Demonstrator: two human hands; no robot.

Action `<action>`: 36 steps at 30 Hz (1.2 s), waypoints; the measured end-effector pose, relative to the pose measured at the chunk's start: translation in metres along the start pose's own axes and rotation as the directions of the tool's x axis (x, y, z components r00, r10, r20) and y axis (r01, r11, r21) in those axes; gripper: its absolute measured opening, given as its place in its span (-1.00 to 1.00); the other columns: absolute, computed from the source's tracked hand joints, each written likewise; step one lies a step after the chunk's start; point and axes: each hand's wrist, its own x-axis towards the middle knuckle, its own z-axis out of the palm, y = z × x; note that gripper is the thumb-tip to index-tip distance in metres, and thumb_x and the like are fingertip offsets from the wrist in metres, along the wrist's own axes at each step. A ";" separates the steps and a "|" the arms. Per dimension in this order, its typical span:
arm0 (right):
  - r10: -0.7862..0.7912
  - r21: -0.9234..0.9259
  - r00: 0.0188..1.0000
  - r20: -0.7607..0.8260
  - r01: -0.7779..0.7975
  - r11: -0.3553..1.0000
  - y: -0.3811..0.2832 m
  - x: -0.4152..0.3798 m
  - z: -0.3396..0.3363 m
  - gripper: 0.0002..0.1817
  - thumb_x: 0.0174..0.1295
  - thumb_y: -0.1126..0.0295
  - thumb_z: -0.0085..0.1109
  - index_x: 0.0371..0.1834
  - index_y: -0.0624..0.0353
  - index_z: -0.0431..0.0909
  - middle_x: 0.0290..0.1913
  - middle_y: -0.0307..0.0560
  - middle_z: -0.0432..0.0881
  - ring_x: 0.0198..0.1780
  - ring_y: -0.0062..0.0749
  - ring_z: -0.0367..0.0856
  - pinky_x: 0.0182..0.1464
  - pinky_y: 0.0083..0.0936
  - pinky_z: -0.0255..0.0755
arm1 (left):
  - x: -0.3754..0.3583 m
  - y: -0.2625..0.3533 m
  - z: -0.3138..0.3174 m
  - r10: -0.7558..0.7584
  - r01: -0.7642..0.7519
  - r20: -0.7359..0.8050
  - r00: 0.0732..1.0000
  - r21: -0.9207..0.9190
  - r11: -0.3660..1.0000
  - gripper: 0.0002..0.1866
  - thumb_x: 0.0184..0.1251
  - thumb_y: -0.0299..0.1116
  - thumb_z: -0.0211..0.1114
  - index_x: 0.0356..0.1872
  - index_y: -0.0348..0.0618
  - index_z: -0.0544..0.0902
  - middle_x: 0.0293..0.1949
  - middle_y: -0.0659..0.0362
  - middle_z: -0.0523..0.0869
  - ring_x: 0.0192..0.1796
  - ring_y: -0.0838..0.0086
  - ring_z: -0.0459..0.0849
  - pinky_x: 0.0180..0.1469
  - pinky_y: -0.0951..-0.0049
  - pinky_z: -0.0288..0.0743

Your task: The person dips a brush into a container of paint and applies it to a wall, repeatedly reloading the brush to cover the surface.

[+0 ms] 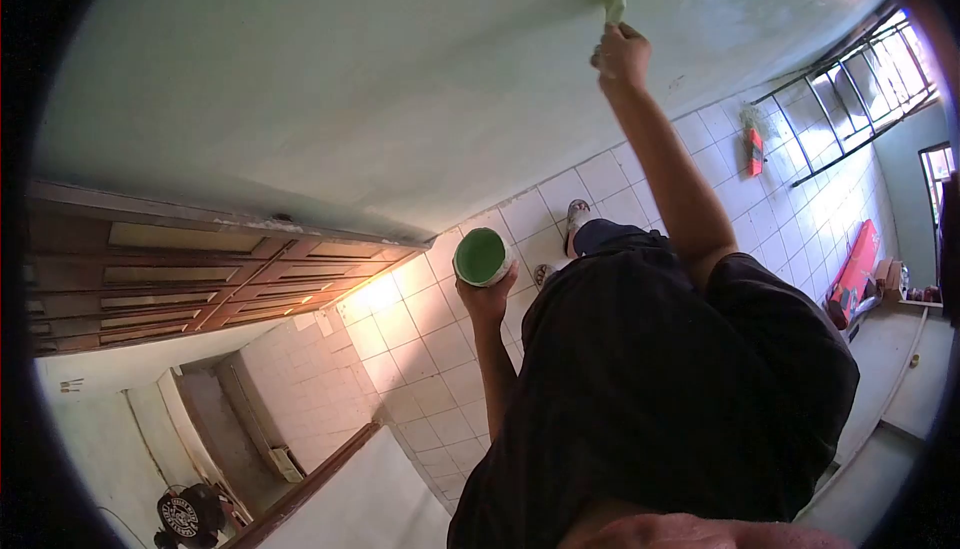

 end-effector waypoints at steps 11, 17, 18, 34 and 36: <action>0.450 -0.299 0.652 0.610 -0.337 0.893 0.050 -0.134 0.096 -0.75 0.45 0.47 0.19 0.09 0.39 0.65 -0.52 -0.26 0.49 -0.60 -0.58 0.39 -0.62 -0.46 0.20 | 0.033 0.000 0.026 0.103 -0.101 0.149 0.983 -0.024 0.995 -0.35 0.00 -0.47 0.73 0.16 -0.29 0.63 0.06 0.09 0.76 0.07 0.34 0.74 0.20 0.26 0.62; 0.194 -0.329 0.850 0.490 -0.026 0.944 -0.027 0.005 -0.010 -0.66 0.44 0.28 0.29 0.14 0.29 0.72 -0.42 -0.35 0.48 -0.52 -0.69 0.32 -0.55 -0.64 0.19 | 0.049 0.005 0.043 0.103 -0.087 0.194 0.976 -0.090 0.992 -0.36 -0.01 -0.46 0.73 0.15 -0.29 0.64 0.03 0.09 0.78 0.05 0.35 0.76 0.19 0.27 0.63; 0.132 -0.309 0.908 0.398 -0.002 0.951 -0.041 0.017 -0.025 -0.69 0.45 0.35 0.25 0.13 0.32 0.70 -0.43 -0.34 0.48 -0.55 -0.68 0.30 -0.57 -0.62 0.17 | 0.050 0.006 0.044 0.094 -0.076 0.197 0.976 -0.095 0.993 -0.36 -0.01 -0.46 0.74 0.15 -0.28 0.64 0.03 0.09 0.78 0.04 0.35 0.76 0.18 0.28 0.63; 0.398 -0.413 0.728 0.558 -0.173 0.894 0.012 -0.074 -0.003 -0.69 0.51 0.28 0.22 -0.12 0.40 0.65 -0.40 -0.15 0.66 -0.62 -0.65 0.34 -0.64 -0.54 0.19 | 0.079 0.012 0.078 0.120 -0.114 0.261 0.958 -0.039 0.993 -0.27 -0.09 -0.37 0.76 0.17 -0.22 0.59 0.00 0.07 0.81 0.01 0.31 0.81 0.13 0.27 0.67; 0.411 -0.454 0.686 0.600 -0.130 0.881 -0.015 -0.071 -0.025 -0.68 0.52 0.28 0.22 -0.02 0.42 0.61 -0.36 -0.14 0.67 -0.62 -0.70 0.31 -0.66 -0.60 0.15 | 0.080 0.030 0.081 0.138 -0.142 0.295 0.945 -0.007 0.990 -0.29 -0.09 -0.38 0.74 0.16 -0.20 0.60 -0.03 0.10 0.82 0.04 0.32 0.81 0.13 0.26 0.66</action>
